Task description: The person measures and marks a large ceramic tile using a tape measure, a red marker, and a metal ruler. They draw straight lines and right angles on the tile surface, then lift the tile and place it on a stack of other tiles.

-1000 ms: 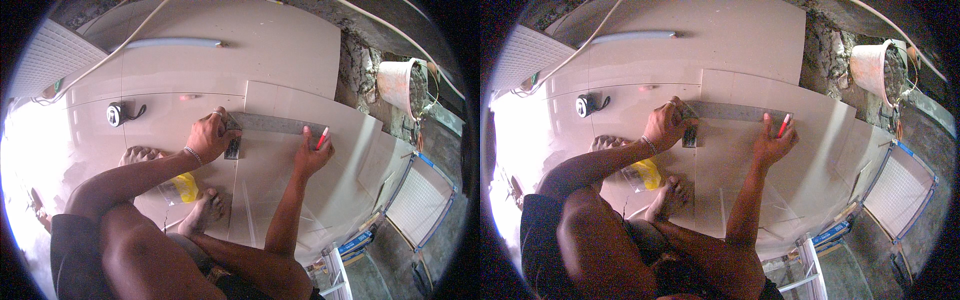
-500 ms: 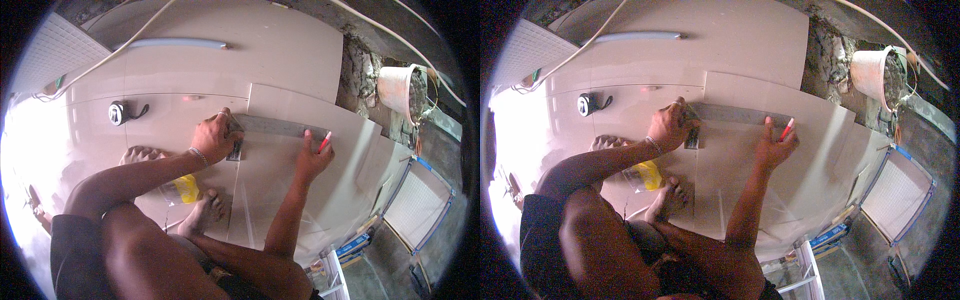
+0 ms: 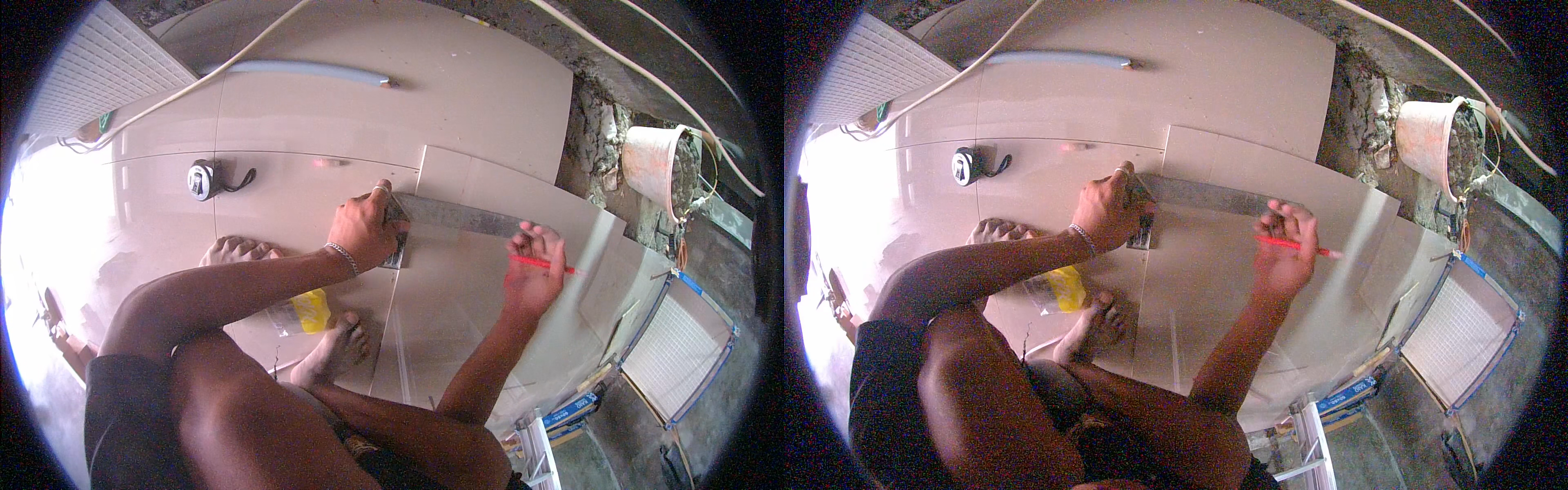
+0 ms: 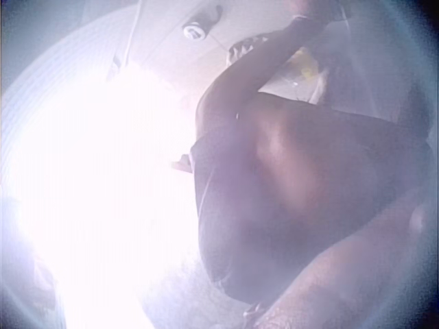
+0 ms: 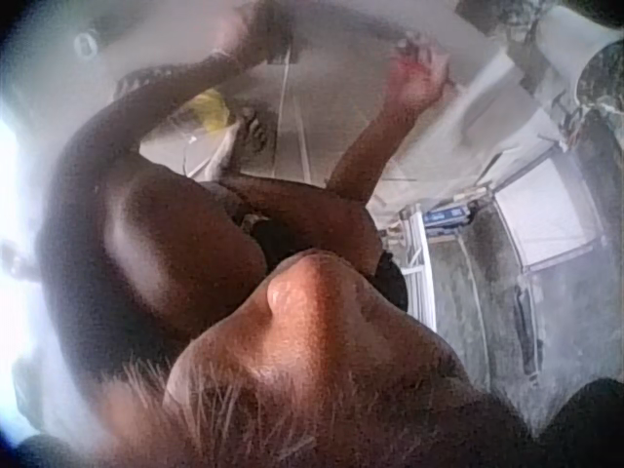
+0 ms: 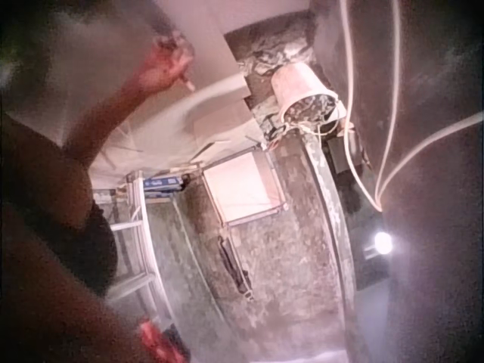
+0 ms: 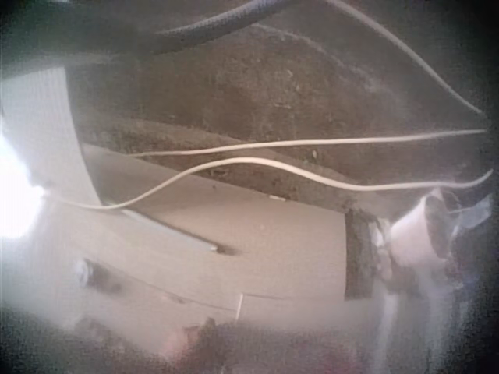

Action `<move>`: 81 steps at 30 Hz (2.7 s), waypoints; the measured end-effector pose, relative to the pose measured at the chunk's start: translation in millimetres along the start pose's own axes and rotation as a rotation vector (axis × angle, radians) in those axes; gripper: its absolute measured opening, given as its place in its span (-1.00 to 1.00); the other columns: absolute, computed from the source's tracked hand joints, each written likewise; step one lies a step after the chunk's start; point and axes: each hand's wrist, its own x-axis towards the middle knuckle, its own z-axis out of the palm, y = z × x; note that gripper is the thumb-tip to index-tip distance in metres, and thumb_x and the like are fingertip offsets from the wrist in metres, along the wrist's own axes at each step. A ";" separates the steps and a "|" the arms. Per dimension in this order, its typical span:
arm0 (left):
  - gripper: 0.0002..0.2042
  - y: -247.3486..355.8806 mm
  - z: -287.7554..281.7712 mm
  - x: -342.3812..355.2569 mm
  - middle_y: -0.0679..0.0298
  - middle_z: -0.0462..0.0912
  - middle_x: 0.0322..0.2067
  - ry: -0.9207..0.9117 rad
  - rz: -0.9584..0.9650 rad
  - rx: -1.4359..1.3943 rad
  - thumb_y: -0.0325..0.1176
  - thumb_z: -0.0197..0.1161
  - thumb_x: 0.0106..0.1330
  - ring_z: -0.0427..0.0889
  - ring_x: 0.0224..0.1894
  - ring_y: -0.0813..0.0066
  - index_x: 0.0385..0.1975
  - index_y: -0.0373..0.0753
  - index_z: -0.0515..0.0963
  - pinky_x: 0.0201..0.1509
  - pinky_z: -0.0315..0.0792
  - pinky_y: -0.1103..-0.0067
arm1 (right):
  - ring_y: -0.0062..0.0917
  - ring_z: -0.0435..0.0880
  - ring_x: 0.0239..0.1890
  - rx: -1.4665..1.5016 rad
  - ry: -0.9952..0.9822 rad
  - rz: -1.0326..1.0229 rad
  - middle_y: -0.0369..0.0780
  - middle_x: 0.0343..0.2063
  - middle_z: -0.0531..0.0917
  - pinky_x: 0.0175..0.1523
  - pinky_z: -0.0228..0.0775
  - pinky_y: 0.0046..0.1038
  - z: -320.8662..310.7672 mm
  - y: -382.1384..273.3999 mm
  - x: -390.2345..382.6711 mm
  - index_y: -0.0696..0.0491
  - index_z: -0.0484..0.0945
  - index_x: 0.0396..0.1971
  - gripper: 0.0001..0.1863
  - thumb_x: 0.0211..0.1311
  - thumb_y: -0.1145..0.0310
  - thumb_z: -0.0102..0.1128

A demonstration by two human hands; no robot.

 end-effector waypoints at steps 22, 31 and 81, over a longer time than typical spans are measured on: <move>-0.47 -1.6 2.1 5.4 -0.08 0.76 -0.37 -0.019 -0.004 0.005 -0.25 0.59 0.16 0.78 -0.22 -0.22 0.00 -0.32 0.44 -0.19 0.66 0.10 | -0.72 0.61 -0.30 -0.888 -0.657 -0.218 -0.34 -0.40 0.67 -0.15 0.49 -0.54 94.2 43.1 21.8 0.13 0.62 -0.32 -0.92 0.22 0.53 0.35; -0.38 -1.9 2.2 5.0 -0.13 0.76 -0.33 -0.004 0.001 0.003 -0.23 0.54 0.16 0.79 -0.22 -0.22 0.17 -0.32 0.43 -0.16 0.68 0.08 | -0.69 0.64 -0.35 -0.939 -0.639 -0.231 -0.32 -0.44 0.70 -0.19 0.51 -0.52 91.2 38.5 17.0 0.11 0.65 -0.31 -0.92 0.23 0.49 0.39; -0.34 0.7 5.2 6.1 -0.09 0.77 -0.36 0.011 -0.034 0.037 -0.21 0.62 0.11 0.80 -0.24 -0.19 0.14 -0.39 0.48 -0.21 0.67 0.13 | -0.66 0.69 -0.35 -1.165 -0.735 -0.205 -0.29 -0.41 0.76 -0.20 0.56 -0.49 109.3 -6.0 30.7 0.16 0.69 -0.32 -0.91 0.23 0.49 0.43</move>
